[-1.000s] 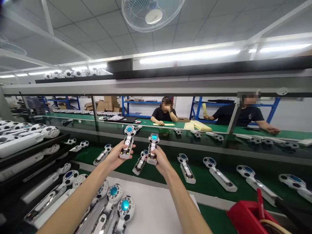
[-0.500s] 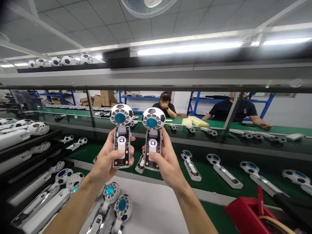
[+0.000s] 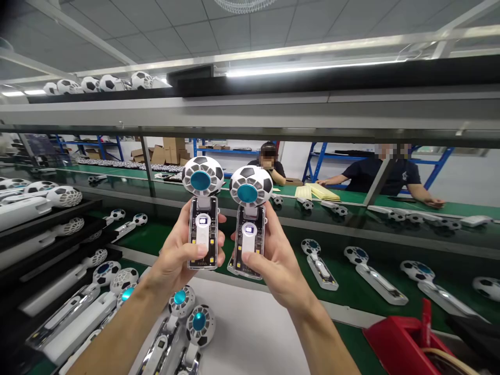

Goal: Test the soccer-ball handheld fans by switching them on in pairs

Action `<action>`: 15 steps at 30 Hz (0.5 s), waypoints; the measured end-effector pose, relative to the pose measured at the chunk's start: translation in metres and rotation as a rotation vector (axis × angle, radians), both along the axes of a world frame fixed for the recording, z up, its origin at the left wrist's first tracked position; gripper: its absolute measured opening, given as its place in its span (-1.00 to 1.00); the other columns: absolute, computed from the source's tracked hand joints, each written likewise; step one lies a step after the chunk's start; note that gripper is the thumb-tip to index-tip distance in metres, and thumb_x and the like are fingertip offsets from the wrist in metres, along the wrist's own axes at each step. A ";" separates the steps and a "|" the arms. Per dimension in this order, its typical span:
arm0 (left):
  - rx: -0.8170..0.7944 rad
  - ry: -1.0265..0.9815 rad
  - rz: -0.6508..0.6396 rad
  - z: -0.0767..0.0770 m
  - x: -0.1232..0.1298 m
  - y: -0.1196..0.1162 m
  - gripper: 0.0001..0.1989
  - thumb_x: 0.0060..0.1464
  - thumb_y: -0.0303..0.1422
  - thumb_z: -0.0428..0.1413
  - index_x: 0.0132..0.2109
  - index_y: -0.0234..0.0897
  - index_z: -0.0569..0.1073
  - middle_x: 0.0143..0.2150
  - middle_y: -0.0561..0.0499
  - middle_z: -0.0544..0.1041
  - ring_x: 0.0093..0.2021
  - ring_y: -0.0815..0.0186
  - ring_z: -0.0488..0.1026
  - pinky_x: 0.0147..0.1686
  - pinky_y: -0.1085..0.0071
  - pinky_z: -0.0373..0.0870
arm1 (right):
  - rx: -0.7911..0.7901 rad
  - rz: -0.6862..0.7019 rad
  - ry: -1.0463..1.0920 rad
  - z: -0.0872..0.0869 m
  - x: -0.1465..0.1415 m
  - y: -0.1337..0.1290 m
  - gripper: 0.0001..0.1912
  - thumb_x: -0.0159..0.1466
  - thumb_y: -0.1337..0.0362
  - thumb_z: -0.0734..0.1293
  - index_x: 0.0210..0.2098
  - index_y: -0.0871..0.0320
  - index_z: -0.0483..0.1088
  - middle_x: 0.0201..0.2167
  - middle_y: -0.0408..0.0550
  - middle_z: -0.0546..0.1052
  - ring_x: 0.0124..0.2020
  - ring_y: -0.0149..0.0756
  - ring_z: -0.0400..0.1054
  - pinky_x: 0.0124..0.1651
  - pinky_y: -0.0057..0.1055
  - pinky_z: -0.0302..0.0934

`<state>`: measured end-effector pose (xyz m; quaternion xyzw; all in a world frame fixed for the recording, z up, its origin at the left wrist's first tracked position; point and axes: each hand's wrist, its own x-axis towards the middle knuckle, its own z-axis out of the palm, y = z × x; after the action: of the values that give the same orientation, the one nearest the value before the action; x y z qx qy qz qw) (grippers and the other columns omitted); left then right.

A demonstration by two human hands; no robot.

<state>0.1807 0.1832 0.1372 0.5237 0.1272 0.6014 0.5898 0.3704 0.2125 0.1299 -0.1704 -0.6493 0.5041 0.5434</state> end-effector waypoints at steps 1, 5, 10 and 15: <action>-0.003 -0.006 -0.003 0.000 0.000 0.000 -0.12 -0.04 -0.50 0.26 0.31 0.04 -0.02 0.04 -0.06 0.46 -0.25 0.26 0.54 -0.34 0.29 0.52 | -0.002 -0.004 0.019 0.001 -0.001 0.000 -0.11 0.18 0.28 0.45 0.39 -0.03 -0.02 -0.16 -0.03 0.53 -0.28 -0.18 0.49 -0.25 -0.24 0.47; -0.033 0.006 -0.010 -0.001 0.005 0.002 -0.25 0.01 -0.37 0.28 0.24 0.01 0.07 0.04 -0.06 0.47 -0.29 0.26 0.55 -0.37 0.28 0.53 | -0.082 -0.112 0.167 0.004 -0.008 0.000 -0.29 0.10 0.25 0.50 0.20 -0.05 0.23 0.04 -0.03 0.48 -0.24 -0.23 0.47 -0.30 -0.33 0.46; -0.151 0.204 0.286 -0.016 0.014 0.018 -0.67 0.02 -0.16 0.28 -0.25 -0.29 0.38 -0.38 -0.01 0.51 -0.49 0.31 0.46 -0.48 0.37 0.43 | -0.372 -0.053 0.049 -0.004 -0.011 0.010 -0.54 0.09 -0.01 0.47 -0.17 0.15 0.37 -0.37 -0.04 0.55 -0.48 -0.22 0.46 -0.44 -0.32 0.42; 0.284 0.447 0.888 -0.041 0.001 0.039 -0.84 -0.10 -0.37 0.32 -0.34 -0.24 0.50 -0.36 -0.04 0.54 -0.32 0.21 0.47 -0.27 0.29 0.44 | 0.256 -0.669 -0.037 -0.024 -0.008 0.023 -0.79 0.13 0.19 0.47 -0.26 0.12 0.49 -0.45 -0.04 0.54 -0.39 -0.11 0.49 -0.28 -0.15 0.46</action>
<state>0.1813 0.2223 0.0963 0.6100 0.3773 0.6785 0.1590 0.3627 0.2359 0.1055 -0.3133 -0.6253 0.2098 0.6833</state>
